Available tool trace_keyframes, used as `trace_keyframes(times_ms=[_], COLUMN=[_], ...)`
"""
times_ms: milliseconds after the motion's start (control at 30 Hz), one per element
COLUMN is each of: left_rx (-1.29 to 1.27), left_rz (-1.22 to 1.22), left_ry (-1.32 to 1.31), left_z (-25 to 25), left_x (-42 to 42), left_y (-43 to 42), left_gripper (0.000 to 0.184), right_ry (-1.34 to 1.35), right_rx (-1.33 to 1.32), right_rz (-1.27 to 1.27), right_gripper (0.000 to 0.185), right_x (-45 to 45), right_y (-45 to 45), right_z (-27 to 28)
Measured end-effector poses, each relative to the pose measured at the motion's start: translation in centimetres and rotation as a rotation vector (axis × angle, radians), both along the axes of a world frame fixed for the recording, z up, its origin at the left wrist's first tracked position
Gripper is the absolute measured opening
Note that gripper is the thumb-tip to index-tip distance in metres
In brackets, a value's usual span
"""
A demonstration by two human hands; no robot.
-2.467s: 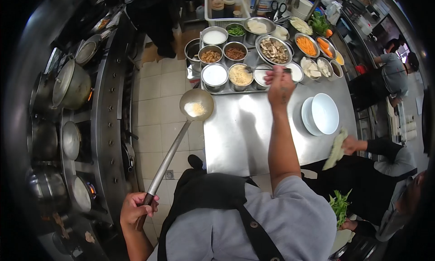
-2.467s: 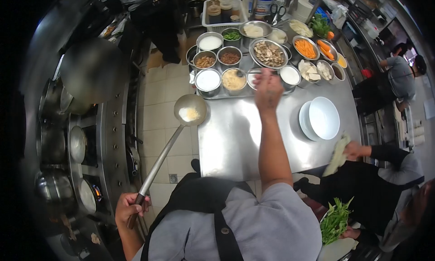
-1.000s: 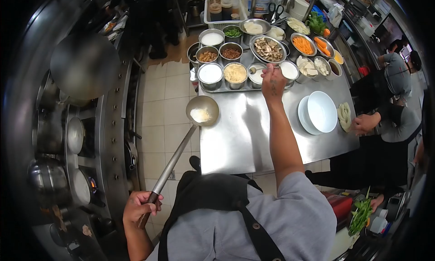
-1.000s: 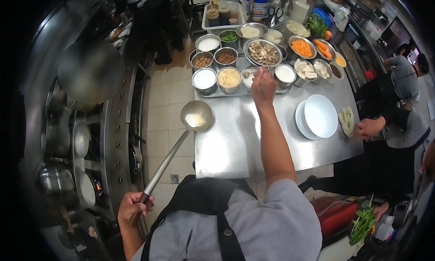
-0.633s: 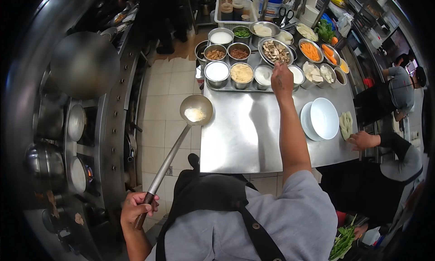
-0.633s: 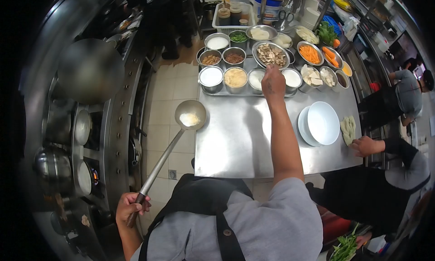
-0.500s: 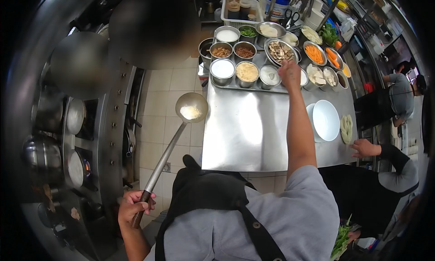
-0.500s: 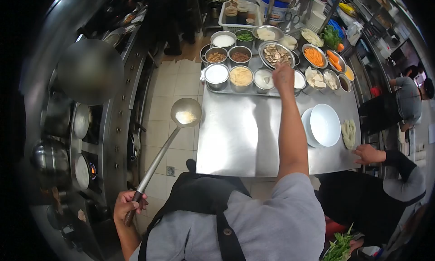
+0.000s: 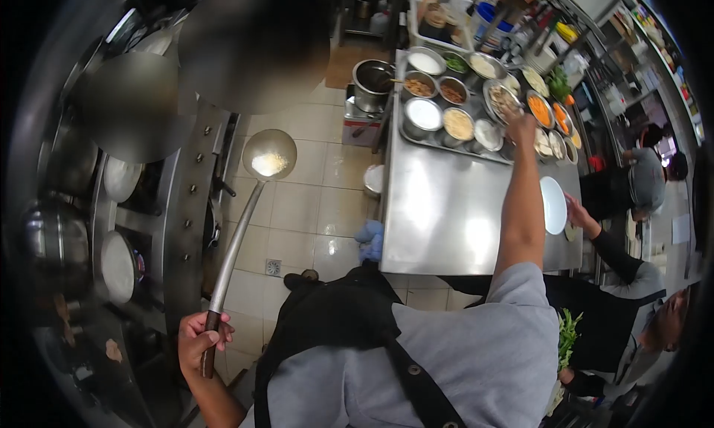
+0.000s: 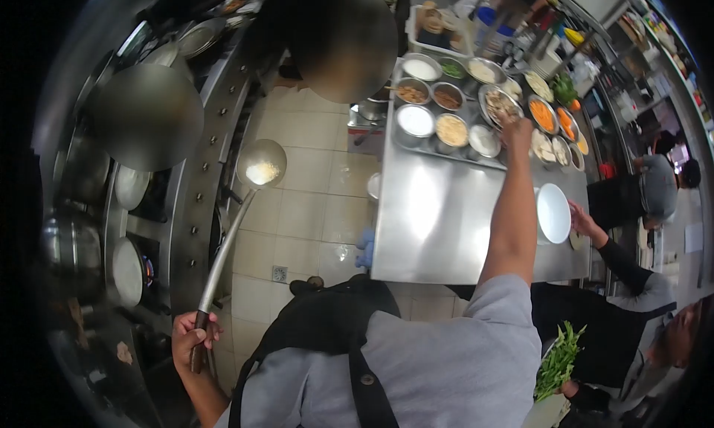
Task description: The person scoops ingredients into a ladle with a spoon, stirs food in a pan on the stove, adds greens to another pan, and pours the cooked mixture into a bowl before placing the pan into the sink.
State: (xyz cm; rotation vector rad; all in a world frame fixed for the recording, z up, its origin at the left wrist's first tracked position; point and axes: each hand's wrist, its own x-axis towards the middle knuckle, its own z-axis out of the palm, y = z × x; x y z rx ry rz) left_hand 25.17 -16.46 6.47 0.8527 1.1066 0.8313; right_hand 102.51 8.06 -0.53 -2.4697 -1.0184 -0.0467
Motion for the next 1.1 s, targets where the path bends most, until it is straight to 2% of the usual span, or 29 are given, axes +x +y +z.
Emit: trace_keyframes(times_ms=[33, 67, 100, 133, 167, 200, 233, 267, 333, 400, 467, 533, 600, 633, 733, 767, 800, 900, 1000, 1033, 1100], left_rx=[0.007, 0.015, -0.062, -0.028, -0.007, 0.005, -0.007, 0.04, 0.111, 0.162, 0.262, 0.412, 0.429, 0.391, 0.356, 0.31, 0.262, 0.346, 0.291, 0.304, 0.054], left_rz=[0.0, 0.023, 0.045, 0.09, 0.091, 0.145, 0.176, 0.22, 0.3, 0.394, 0.506, 0.609, 0.733, 0.713, 0.653, 0.683, 0.71, 0.843, 0.799, 1.003, 1.2], left_ry=[0.003, 0.015, 0.076, 0.038, 0.06, 0.026, 0.032, -0.021, -0.114, -0.193, -0.26, -0.285, -0.419, -0.383, -0.307, -0.24, -0.175, 0.008, 0.566, 0.667, 0.986], left_z=[-0.1, 0.0, 0.3, 0.1, 0.5, 0.7, 1.3, 1.5, 0.5, -1.3, -3.0, -5.0, -5.8, -5.8, -7.5, -7.3, -6.8, -10.7, -10.4, -12.6, -15.0], left_x=[-1.9, -3.8, -5.6, -7.1, -8.1, -8.8, -9.7, -10.2, -11.2, -11.3, -11.4, -11.3, -10.8, -11.4, -13.9, -14.8, -15.6, -18.0, -21.0, -21.9, -25.2], left_y=[0.1, -0.3, -0.4, -0.8, -0.7, -0.7, -0.4, -0.1, 0.4, 1.1, 2.6, 4.3, 6.1, 6.4, 8.1, 8.4, 8.6, 11.0, 10.9, 10.7, 8.4], left_gripper=[0.042, 0.043, 0.044, 0.044, 0.044, 0.042, 0.04, 0.038, 0.035, 0.035, 0.035, 0.035, 0.037, 0.042, 0.05, 0.052, 0.053, 0.055, 0.047, 0.043, 0.044], right_ry=[-0.253, -0.446, -0.424, -0.241, 0.243, 0.387, 0.478, 0.737, 0.974, 1.277, 1.425, 1.536, 1.713, 1.807, 1.853, 1.88, 1.874, 1.819, 1.53, 1.401, 0.996], right_rx=[0.097, 0.262, 0.373, 0.408, 0.568, 0.421, 0.354, 0.237, -0.027, -0.252, -0.564, -0.71, -0.681, -0.67, -0.895, -0.849, -0.89, -1.011, -1.126, -1.121, -0.949], right_rz=[0.026, 0.03, 0.115, 0.198, 0.223, 0.264, 0.493, 0.733, 0.946, 1.204, 1.401, 1.642, 1.69, 1.707, 1.533, 1.428, 1.427, 1.434, 1.59, 1.661, 1.958], right_gripper=[0.056, 0.054, 0.052, 0.049, 0.047, 0.044, 0.04, 0.037, 0.034, 0.033, 0.031, 0.034, 0.032, 0.032, 0.036, 0.042, 0.04, 0.035, 0.035, 0.031, 0.029], right_x=[-3.5, -2.0, -5.4, -11.4, -18.2, -24.5, -30.9, -37.5, -50.6, -60.0, -66.6, -71.0, -74.7, -76.2, -80.5, -82.2, -83.5, -86.7, -89.2, -89.9, -91.4], right_y=[-1.7, -0.7, -0.8, -0.9, -0.3, -0.4, -0.7, -1.5, -3.9, -7.0, -8.9, -10.4, -11.1, -10.8, -7.5, -6.9, -5.9, -3.0, 0.8, 2.0, 4.4], right_z=[2.4, 0.7, 2.4, 4.5, 5.1, 5.1, 3.8, 1.9, 0.0, -0.8, 0.0, 1.3, 2.0, 2.2, 1.3, 1.8, 1.4, 0.2, -2.2, -2.3, -5.0])
